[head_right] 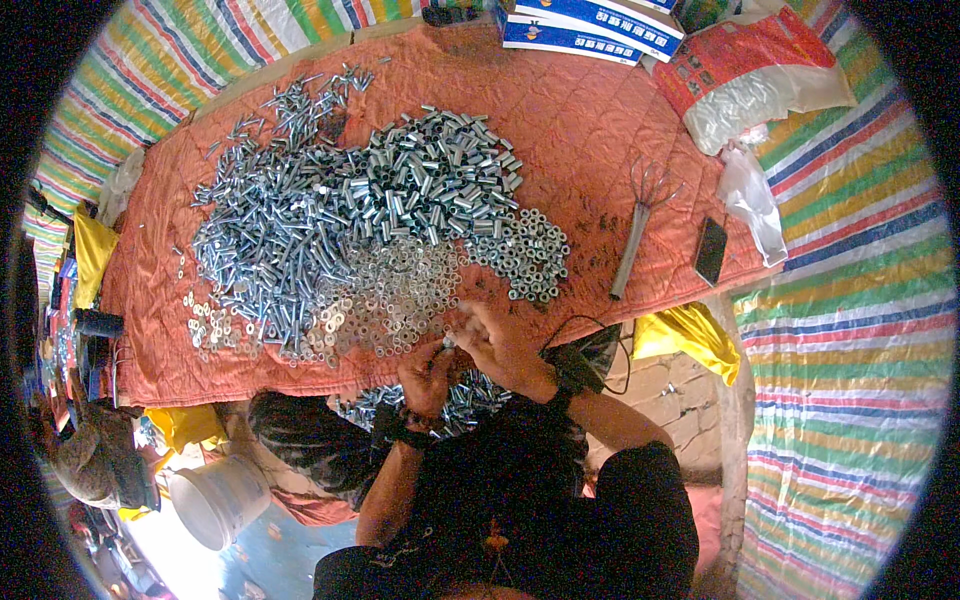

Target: Sorting and assembling bolts, washers, and nuts on a mat.

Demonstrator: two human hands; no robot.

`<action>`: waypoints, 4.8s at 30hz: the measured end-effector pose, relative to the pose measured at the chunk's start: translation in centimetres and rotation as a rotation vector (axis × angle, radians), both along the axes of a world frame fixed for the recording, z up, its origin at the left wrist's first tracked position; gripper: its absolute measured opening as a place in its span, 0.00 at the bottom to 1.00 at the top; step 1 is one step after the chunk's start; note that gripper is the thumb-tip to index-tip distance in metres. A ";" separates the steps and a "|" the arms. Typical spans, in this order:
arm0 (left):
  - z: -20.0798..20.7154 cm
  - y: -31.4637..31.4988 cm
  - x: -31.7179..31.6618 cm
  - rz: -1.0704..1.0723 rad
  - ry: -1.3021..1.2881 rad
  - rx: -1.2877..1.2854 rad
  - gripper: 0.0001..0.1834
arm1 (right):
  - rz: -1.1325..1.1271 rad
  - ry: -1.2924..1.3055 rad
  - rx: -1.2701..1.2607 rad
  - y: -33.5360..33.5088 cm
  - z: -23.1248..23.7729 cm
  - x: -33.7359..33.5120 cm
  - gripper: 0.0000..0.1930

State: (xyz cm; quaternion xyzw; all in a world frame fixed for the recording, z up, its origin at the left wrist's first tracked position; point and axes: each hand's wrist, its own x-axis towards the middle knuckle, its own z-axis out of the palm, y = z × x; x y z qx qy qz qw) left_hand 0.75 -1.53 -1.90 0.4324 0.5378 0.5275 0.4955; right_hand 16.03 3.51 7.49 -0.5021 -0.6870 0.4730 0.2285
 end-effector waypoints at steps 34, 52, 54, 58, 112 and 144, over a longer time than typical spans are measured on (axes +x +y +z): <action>0.6 -1.7 -0.5 -0.334 0.446 0.169 0.07 | -0.173 -0.237 0.700 9.7 -3.0 0.8 0.05; 6.2 10.7 -12.5 0.483 0.836 0.101 0.11 | -0.151 -0.408 0.645 13.0 -3.4 -3.5 0.11; 6.7 12.3 -12.0 0.438 0.995 0.035 0.15 | -0.186 -0.432 0.636 13.3 -3.8 -3.9 0.14; 6.3 13.8 -11.7 0.384 1.218 -0.074 0.19 | -0.151 -0.510 0.589 13.5 -4.4 -4.6 0.15; 4.5 -1.3 -2.3 -0.056 -0.152 -0.027 0.17 | 0.088 0.067 0.384 -1.4 -2.6 -3.8 0.24; 2.4 -2.3 -1.2 0.134 -0.259 -0.073 0.09 | -0.107 -0.097 0.290 4.9 -5.0 -0.1 0.05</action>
